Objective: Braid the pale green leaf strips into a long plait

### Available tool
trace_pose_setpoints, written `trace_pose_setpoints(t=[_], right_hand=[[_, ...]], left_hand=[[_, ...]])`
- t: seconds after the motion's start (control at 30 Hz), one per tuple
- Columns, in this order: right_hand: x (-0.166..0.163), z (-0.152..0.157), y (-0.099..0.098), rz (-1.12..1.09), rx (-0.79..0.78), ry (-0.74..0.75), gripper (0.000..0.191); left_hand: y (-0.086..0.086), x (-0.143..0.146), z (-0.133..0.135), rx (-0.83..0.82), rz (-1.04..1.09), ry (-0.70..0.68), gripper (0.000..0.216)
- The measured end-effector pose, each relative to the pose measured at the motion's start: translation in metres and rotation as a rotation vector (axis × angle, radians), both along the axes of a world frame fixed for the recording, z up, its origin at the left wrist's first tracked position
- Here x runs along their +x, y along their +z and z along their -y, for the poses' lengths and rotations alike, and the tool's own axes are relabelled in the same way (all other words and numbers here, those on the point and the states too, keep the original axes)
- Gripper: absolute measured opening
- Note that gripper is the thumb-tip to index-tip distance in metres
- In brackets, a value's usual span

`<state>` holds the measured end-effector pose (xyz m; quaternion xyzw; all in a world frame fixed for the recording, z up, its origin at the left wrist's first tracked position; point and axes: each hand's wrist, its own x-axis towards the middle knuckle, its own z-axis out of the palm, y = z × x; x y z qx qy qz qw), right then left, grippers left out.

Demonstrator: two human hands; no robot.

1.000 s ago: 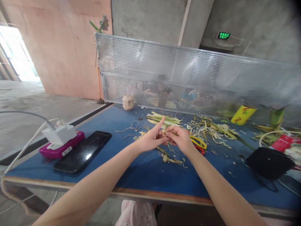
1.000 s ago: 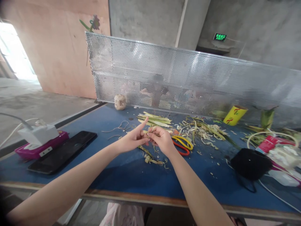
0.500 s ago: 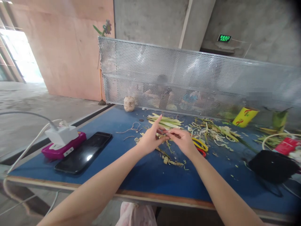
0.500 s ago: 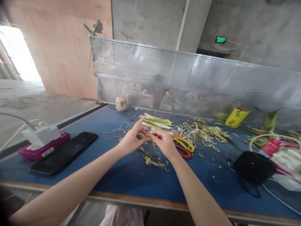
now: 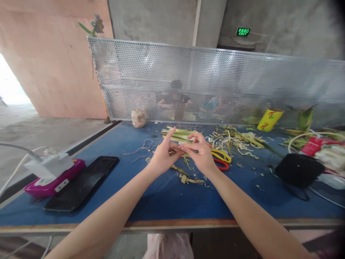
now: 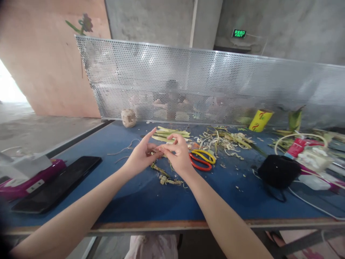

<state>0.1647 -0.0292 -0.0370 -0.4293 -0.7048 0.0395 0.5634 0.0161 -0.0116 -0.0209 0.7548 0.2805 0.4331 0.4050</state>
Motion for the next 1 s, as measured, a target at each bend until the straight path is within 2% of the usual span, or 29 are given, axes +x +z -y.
trace_pose_setpoints(t=[0.1,0.17,0.3,0.37,0.47,0.53,0.7,1.0], right_hand=[[-0.002,0.000,0.000,0.015,0.016,-0.053,0.015],[-0.002,-0.001,0.000,0.022,-0.007,-0.055,0.015],[0.002,-0.005,-0.002,0.053,-0.078,0.045,0.017],[0.006,-0.009,-0.004,-0.012,-0.148,0.044,0.029],[0.012,-0.013,-0.007,-0.030,-0.349,0.122,0.025],[0.013,-0.013,-0.007,0.007,-0.417,0.174,0.030],[0.009,-0.009,-0.001,0.024,-0.401,0.259,0.034],[0.010,-0.002,0.008,-0.031,-0.323,0.311,0.034]], left_hand=[[-0.002,0.001,0.000,0.093,-0.096,0.055,0.070],[-0.005,0.002,0.000,0.090,-0.104,0.061,0.068],[-0.008,0.001,-0.002,-0.102,-0.019,0.013,0.077],[-0.007,-0.002,-0.005,-0.183,0.063,-0.013,0.088],[-0.005,-0.004,-0.009,-0.203,0.142,-0.004,0.094],[-0.004,-0.005,-0.011,-0.204,0.149,0.004,0.092],[-0.002,-0.005,-0.010,-0.243,0.154,-0.022,0.090],[0.012,-0.007,-0.003,-0.356,0.219,-0.100,0.067]])
